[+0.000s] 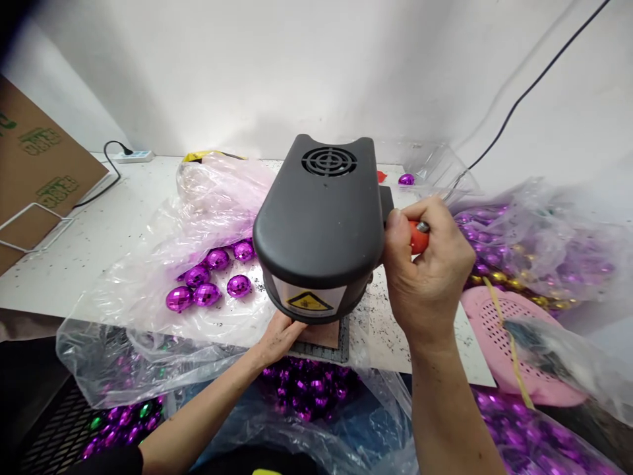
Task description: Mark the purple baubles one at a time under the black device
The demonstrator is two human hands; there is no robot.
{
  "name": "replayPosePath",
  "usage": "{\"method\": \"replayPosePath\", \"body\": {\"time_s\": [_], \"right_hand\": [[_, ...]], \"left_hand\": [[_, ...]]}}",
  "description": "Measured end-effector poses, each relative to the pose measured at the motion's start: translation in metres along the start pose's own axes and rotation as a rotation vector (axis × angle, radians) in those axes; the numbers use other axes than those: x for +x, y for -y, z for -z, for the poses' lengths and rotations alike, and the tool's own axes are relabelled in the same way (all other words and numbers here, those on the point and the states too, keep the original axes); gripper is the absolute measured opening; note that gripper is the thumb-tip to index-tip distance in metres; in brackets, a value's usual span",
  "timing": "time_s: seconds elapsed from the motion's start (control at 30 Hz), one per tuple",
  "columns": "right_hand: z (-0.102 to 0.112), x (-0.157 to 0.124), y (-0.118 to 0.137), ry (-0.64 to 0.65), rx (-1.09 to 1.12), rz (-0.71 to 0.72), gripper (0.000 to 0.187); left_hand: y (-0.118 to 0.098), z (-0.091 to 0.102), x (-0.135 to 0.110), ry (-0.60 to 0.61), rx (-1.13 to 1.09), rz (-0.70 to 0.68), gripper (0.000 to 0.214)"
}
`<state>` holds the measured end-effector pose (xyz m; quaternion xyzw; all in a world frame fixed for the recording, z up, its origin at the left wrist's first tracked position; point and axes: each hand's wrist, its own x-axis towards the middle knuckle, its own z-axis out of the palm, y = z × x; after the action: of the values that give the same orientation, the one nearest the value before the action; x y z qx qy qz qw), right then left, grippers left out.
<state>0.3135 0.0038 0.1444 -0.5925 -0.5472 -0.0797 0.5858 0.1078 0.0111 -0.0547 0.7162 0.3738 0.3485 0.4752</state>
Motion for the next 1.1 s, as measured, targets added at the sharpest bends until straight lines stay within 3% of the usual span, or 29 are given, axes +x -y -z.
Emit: {"method": "replayPosePath", "body": {"time_s": [0.17,0.4,0.63,0.83,1.1], "right_hand": [[-0.001,0.001,0.001,-0.004,-0.008,-0.003,0.026],[-0.001,0.002,-0.001,-0.016,-0.024,-0.023,0.029],[0.001,0.003,0.002,0.007,-0.023,-0.031,0.029],[0.000,0.005,0.002,0.009,0.015,-0.001,0.027],[0.001,0.004,0.005,0.032,0.076,-0.015,0.025]], "left_hand": [[0.001,0.012,-0.007,-0.120,-0.111,0.026,0.045],[-0.005,0.010,-0.001,-0.107,-0.175,0.080,0.044],[-0.002,-0.003,-0.001,-0.027,0.040,-0.056,0.038],[0.006,-0.006,0.000,-0.074,0.237,-0.149,0.045],[-0.004,-0.005,0.002,0.124,0.235,-0.118,0.038]]}}
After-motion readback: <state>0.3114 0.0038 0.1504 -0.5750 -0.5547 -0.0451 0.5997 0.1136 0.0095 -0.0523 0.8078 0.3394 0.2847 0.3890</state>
